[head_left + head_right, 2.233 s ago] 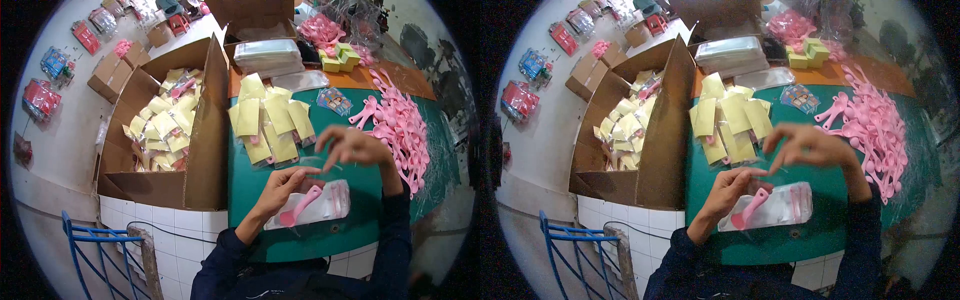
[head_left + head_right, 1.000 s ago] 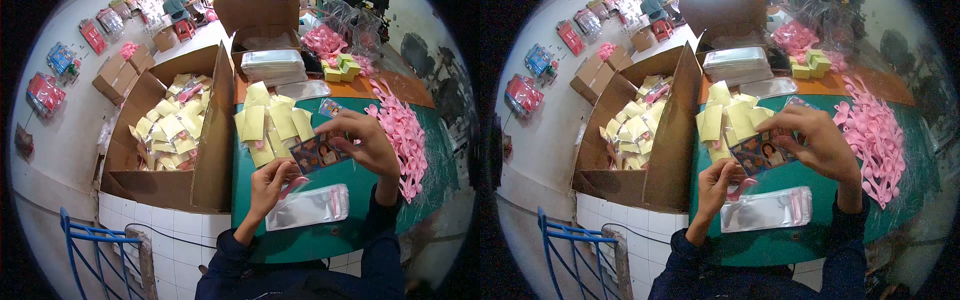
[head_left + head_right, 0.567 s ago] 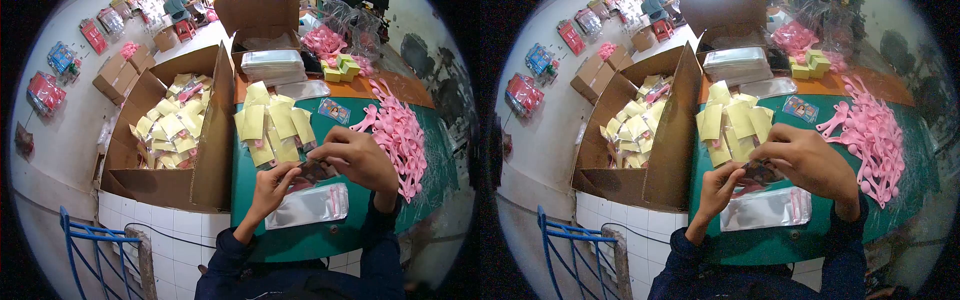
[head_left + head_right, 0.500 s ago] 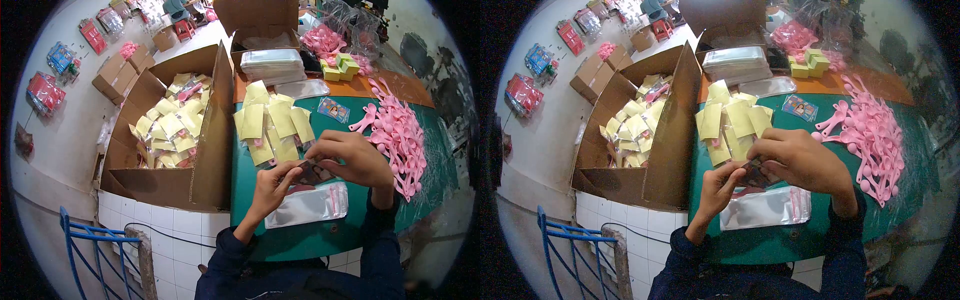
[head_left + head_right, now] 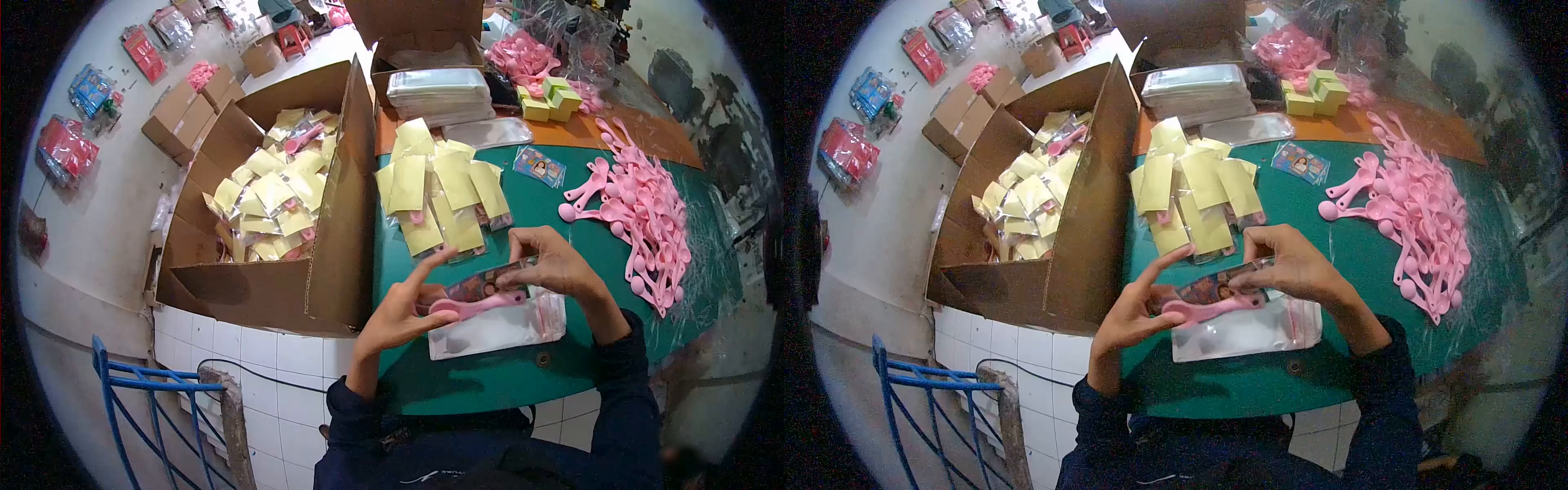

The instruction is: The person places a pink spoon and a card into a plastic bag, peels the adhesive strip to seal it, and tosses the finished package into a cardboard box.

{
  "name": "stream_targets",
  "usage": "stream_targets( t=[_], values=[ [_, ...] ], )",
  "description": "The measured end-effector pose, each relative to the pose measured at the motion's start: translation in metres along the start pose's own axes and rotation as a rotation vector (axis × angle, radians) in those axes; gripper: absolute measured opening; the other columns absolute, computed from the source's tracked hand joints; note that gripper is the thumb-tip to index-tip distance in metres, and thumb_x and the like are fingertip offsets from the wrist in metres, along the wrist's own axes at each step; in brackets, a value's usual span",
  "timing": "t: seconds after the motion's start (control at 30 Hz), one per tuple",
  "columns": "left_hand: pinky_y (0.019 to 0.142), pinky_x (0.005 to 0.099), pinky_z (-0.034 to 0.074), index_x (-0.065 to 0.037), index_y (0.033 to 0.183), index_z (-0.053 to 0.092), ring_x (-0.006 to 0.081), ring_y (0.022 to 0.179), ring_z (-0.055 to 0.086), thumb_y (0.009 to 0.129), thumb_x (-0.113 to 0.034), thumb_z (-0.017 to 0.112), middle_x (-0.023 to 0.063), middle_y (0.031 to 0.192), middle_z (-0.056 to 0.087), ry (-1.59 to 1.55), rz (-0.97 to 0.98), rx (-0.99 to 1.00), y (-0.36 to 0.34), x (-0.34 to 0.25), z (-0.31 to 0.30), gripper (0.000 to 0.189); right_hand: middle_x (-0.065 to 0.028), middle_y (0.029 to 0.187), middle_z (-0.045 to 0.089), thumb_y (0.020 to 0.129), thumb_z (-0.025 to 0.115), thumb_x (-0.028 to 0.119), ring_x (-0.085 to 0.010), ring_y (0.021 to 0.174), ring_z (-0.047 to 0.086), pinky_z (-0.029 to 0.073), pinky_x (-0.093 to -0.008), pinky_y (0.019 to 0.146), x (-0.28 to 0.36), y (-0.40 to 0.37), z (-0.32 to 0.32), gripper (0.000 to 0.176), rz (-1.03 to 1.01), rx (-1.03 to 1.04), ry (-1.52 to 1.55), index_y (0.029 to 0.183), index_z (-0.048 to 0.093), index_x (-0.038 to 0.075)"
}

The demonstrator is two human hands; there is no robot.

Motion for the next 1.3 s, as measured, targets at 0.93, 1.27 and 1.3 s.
stream_targets(
  t=[0.93, 1.27, 1.3],
  values=[
    [0.078, 0.0311, 0.052, -0.005, 0.14, 0.013, 0.0222, 0.094, 0.062, 0.091, -0.009, 0.05, 0.0169, 0.105, 0.061, -0.168, -0.085, -0.295, -0.058, 0.024, 0.031, 0.061, -0.0116, 0.088, 0.063, 0.075, 0.066, 0.005, -0.0225, 0.084, 0.063, 0.049, -0.0299, 0.075, 0.049, -0.061, 0.027, 0.023, -0.161, -0.293, -0.375, 0.096, 0.061, 0.0],
    [0.086, 0.0354, 0.049, -0.012, 0.142, -0.002, 0.0252, 0.102, 0.059, 0.096, -0.008, 0.036, 0.0235, 0.113, 0.056, -0.519, -0.277, -0.11, -0.087, 0.058, 0.082, 0.06, -0.0146, 0.089, 0.049, 0.072, 0.067, 0.011, -0.0309, 0.085, 0.052, 0.045, -0.038, 0.071, 0.031, -0.078, 0.101, 0.026, -0.171, 0.026, -0.531, 0.09, 0.052, 0.001],
    [0.086, 0.0343, 0.049, -0.011, 0.142, 0.001, 0.0242, 0.1, 0.06, 0.095, -0.007, 0.036, 0.0221, 0.11, 0.058, -0.499, -0.285, -0.13, -0.086, 0.058, 0.08, 0.058, -0.0142, 0.088, 0.049, 0.072, 0.067, 0.011, -0.0307, 0.084, 0.052, 0.045, -0.0383, 0.071, 0.03, -0.078, 0.104, 0.025, -0.187, 0.016, -0.543, 0.089, 0.051, 0.001]
  ],
)
Point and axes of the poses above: each hand's wrist, its own y-axis towards the middle knuckle, its own z-axis out of the palm, x = y × z, the point moved 10 cm from there along y, towards the middle knuckle
